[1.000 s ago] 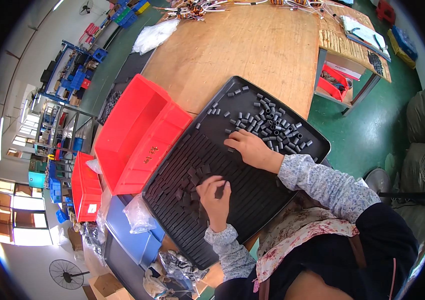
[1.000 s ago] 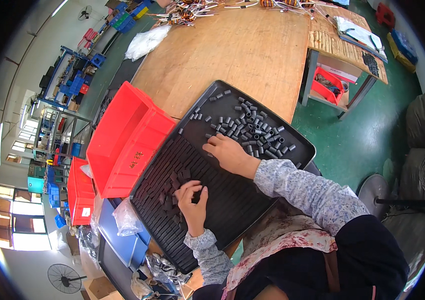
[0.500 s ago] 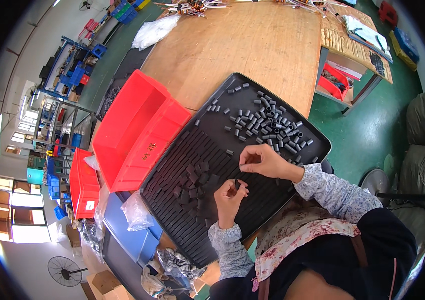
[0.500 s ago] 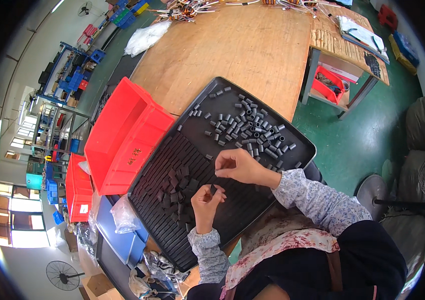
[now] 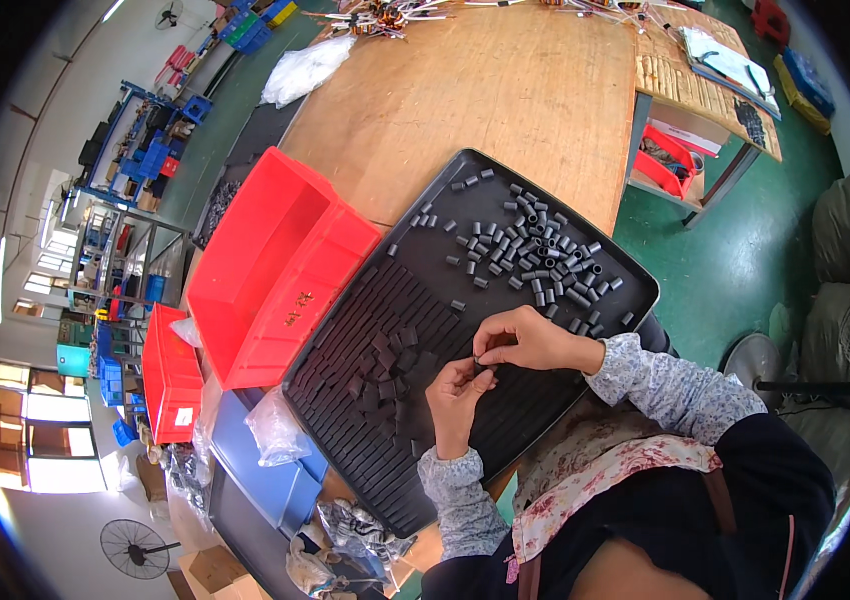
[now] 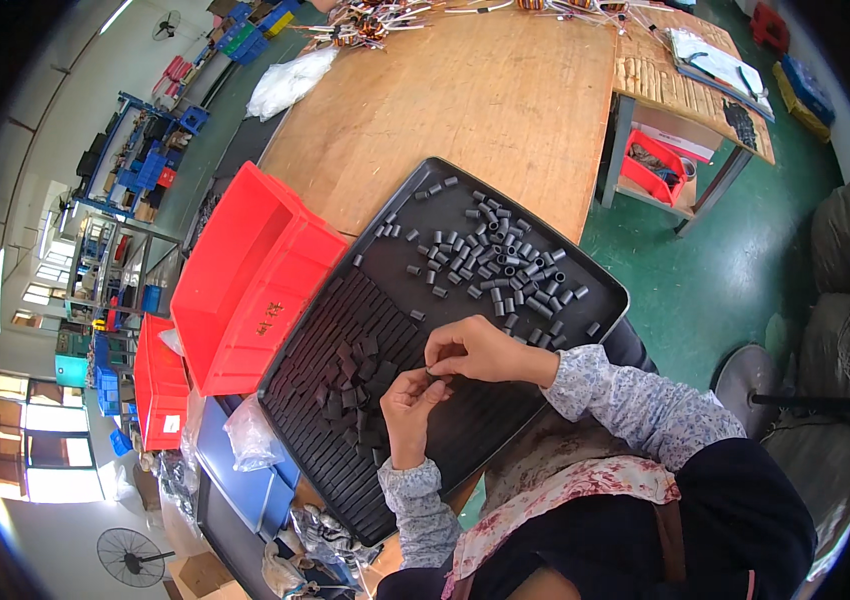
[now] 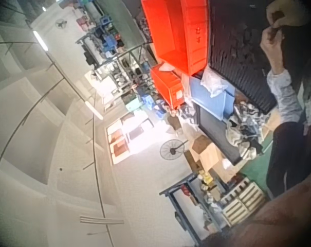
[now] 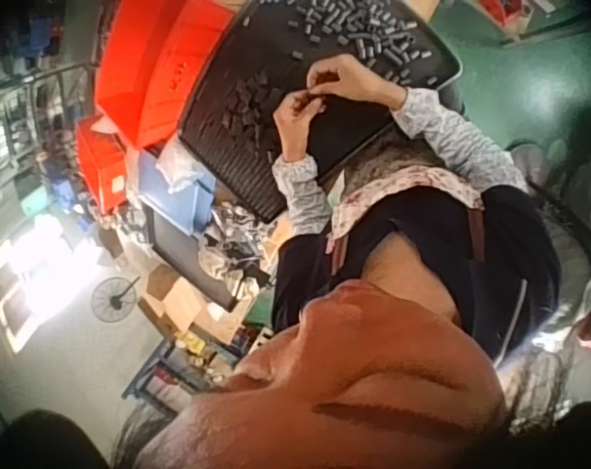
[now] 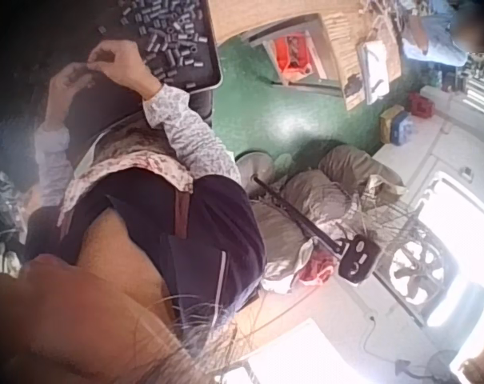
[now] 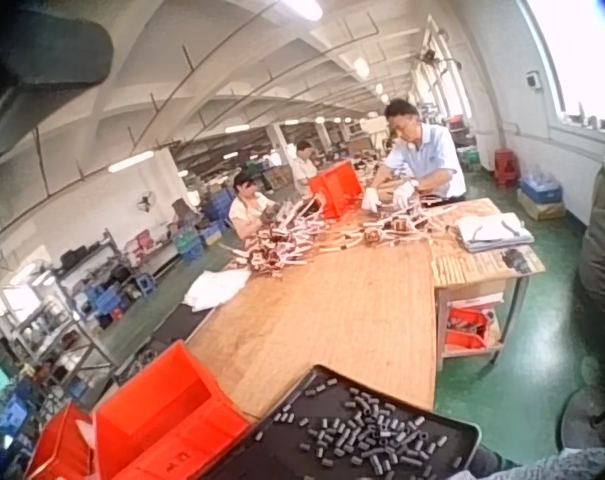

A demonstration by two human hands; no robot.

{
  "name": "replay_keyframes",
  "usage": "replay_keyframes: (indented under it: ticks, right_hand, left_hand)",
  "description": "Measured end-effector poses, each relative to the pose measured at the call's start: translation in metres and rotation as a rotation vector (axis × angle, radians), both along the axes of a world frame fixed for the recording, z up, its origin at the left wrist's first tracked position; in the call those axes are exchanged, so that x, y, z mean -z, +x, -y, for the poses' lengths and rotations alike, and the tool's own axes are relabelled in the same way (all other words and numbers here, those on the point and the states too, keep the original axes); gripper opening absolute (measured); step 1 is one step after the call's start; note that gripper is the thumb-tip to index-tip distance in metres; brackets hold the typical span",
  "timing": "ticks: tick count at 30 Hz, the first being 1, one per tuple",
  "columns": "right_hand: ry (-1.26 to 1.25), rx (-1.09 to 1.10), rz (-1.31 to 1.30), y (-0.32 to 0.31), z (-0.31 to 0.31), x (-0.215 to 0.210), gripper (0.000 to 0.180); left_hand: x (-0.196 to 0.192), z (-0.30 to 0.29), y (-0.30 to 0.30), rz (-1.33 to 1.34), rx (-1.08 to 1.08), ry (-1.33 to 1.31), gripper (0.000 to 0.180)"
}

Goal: The person sorts small black plastic components on a black tray, picking them up one by one and placing them into a clear plastic bag. The person then pours the contents of the bag back onto the tray and continues sorting the components.

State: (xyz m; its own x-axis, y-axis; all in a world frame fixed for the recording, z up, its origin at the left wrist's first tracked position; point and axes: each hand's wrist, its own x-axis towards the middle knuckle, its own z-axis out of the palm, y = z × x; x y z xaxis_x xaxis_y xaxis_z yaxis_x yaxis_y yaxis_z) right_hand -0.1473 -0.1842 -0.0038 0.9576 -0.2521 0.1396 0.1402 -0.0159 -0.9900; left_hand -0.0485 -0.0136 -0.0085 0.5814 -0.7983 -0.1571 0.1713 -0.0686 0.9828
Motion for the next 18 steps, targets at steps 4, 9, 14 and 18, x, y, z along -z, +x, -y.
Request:
replay_keyframes:
  ticks: [4,9,14,18]
  right_hand:
    - [-0.397,0.06,0.241,0.003,0.0,-0.005,0.011]
    - [0.032,0.389,-0.063,0.013,0.002,0.003,0.011]
    - [-0.641,0.428,-0.167,0.033,0.018,0.01,0.006]
    - [-0.849,0.335,-0.066,0.039,0.025,0.017,0.013]
  left_hand:
    - [0.0,-0.003,0.002,0.007,-0.015,-0.008,0.026]
    - [-0.016,-0.003,0.025,0.398,-0.238,0.056,0.025]
    - [-0.008,-0.017,0.058,1.182,-0.374,0.375,0.026]
    - [-0.008,-0.017,0.058,1.14,-0.366,0.341,0.02]
